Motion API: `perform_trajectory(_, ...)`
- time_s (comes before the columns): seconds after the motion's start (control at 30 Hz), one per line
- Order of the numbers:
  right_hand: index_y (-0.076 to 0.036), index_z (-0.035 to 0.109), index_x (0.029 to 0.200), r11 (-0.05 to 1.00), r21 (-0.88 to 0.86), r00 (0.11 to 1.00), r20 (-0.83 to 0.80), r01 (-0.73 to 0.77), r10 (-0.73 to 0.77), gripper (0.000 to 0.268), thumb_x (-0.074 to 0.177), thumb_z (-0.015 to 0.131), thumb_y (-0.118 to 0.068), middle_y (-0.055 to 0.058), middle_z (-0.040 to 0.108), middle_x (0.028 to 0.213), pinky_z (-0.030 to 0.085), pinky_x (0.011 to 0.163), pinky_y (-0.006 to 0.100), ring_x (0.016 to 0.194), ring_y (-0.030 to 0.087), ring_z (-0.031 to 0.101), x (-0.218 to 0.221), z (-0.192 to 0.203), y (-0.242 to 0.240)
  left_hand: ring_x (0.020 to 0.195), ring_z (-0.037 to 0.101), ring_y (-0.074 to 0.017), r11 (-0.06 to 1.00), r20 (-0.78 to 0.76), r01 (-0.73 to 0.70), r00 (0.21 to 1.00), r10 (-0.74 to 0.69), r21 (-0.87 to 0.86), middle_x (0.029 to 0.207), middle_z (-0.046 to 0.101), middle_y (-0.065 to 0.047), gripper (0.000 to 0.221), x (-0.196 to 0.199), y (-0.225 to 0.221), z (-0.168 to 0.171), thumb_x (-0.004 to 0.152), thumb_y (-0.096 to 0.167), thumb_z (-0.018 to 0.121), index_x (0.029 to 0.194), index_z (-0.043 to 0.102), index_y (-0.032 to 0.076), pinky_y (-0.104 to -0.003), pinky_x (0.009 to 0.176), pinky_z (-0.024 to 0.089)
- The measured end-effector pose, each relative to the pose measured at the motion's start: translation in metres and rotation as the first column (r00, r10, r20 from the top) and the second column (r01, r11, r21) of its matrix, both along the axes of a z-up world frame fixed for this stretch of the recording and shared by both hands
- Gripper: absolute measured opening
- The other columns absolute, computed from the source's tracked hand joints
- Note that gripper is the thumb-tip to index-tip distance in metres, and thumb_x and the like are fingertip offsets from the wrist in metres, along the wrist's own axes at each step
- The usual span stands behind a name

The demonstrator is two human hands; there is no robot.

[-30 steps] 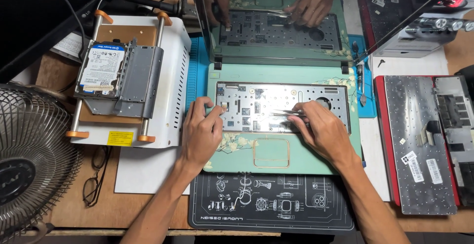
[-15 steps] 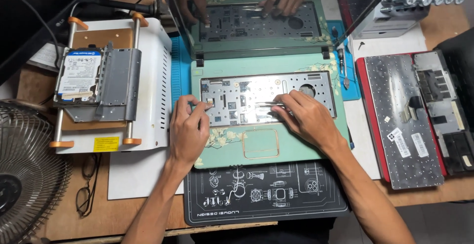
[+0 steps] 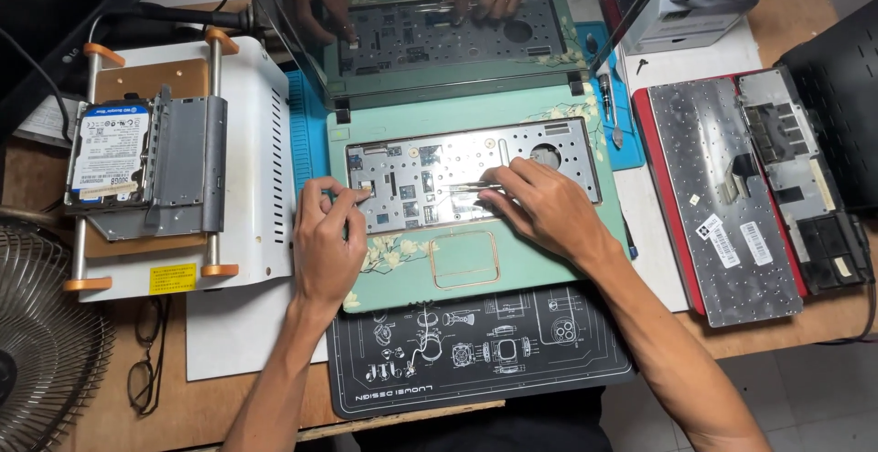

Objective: Reinstalling a laptop keyboard by connecting the internal ribbon cable, snapping the keyboard into the top case, and then securing the laptop chassis.

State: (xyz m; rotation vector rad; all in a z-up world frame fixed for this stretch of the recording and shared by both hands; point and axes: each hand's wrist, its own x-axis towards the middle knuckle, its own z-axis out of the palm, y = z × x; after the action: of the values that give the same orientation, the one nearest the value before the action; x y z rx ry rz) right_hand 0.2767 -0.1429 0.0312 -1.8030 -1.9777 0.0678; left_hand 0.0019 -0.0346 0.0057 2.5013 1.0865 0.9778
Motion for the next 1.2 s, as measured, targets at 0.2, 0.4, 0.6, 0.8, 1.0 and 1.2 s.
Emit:
perform_trajectory(0.2,-0.018,0.072,0.109,1.000,-0.006,1.000,-0.006,0.011,-0.011,0.013,0.100,0.067,-0.026,0.004,0.064,0.073,0.057,0.063,0.030,0.066,0.018,0.067,0.000,-0.001,0.000,0.073,0.049,-0.0202,1.000,0.000,-0.001,1.000,0.001,0.007,0.096,0.052,-0.005,0.024,0.001,0.000,0.000,0.091,-0.007,0.057,0.097,0.077,0.005,-0.037,0.070,0.051)
perform_trajectory(0.4,-0.018,0.071,0.112,1.000,0.029,1.000,0.020,0.005,-0.006,0.014,0.100,0.067,-0.021,0.004,0.062,0.074,0.056,0.064,0.030,0.066,0.018,0.065,0.001,-0.005,-0.003,0.073,0.049,-0.0206,1.000,0.007,-0.005,1.000,0.005,0.017,0.096,0.053,-0.005,0.025,0.001,0.000,0.000,0.090,-0.008,0.058,0.098,0.078,0.005,-0.037,0.072,0.050)
perform_trajectory(0.6,-0.021,0.069,0.118,0.986,0.128,0.987,0.111,0.103,-0.118,0.019,0.100,0.066,-0.017,0.000,0.060,0.079,0.057,0.066,0.030,0.070,0.018,0.065,0.011,-0.004,-0.017,0.073,0.049,-0.0218,1.000,0.022,0.002,1.000,-0.002,0.007,0.097,0.053,-0.006,0.024,0.001,-0.001,0.002,0.092,-0.007,0.057,0.098,0.077,0.005,-0.038,0.073,0.050)
perform_trajectory(0.8,-0.020,0.068,0.129,0.886,0.084,0.882,0.095,0.455,-0.462,0.025,0.105,0.064,-0.020,0.008,0.066,0.087,0.060,0.066,0.046,0.076,0.033,0.071,0.042,0.028,-0.072,0.072,0.049,-0.0215,1.000,0.005,-0.012,1.000,0.012,-0.008,0.099,0.054,-0.006,0.024,0.002,-0.001,-0.002,0.091,-0.007,0.058,0.098,0.077,0.006,-0.038,0.075,0.049)
perform_trajectory(1.0,-0.019,0.073,0.126,0.788,-0.111,0.795,0.131,0.606,-0.593,0.027,0.100,0.066,-0.018,0.013,0.071,0.088,0.059,0.064,0.056,0.070,0.042,0.072,0.074,0.021,-0.098,0.072,0.051,-0.0213,1.000,0.017,-0.001,1.000,0.002,-0.026,0.101,0.054,-0.006,0.026,0.003,-0.001,-0.002,0.093,-0.009,0.057,0.099,0.078,0.005,-0.039,0.076,0.049)
perform_trajectory(1.2,-0.022,0.075,0.125,0.753,-0.169,0.772,0.103,0.636,-0.628,0.027,0.100,0.064,-0.019,0.011,0.071,0.088,0.059,0.061,0.060,0.072,0.045,0.073,0.093,-0.013,-0.089,0.073,0.051,-0.0214,0.999,0.036,0.001,0.999,0.000,-0.036,0.102,0.054,-0.007,0.027,0.006,-0.003,0.000,0.092,-0.011,0.056,0.100,0.077,0.004,-0.039,0.077,0.048)
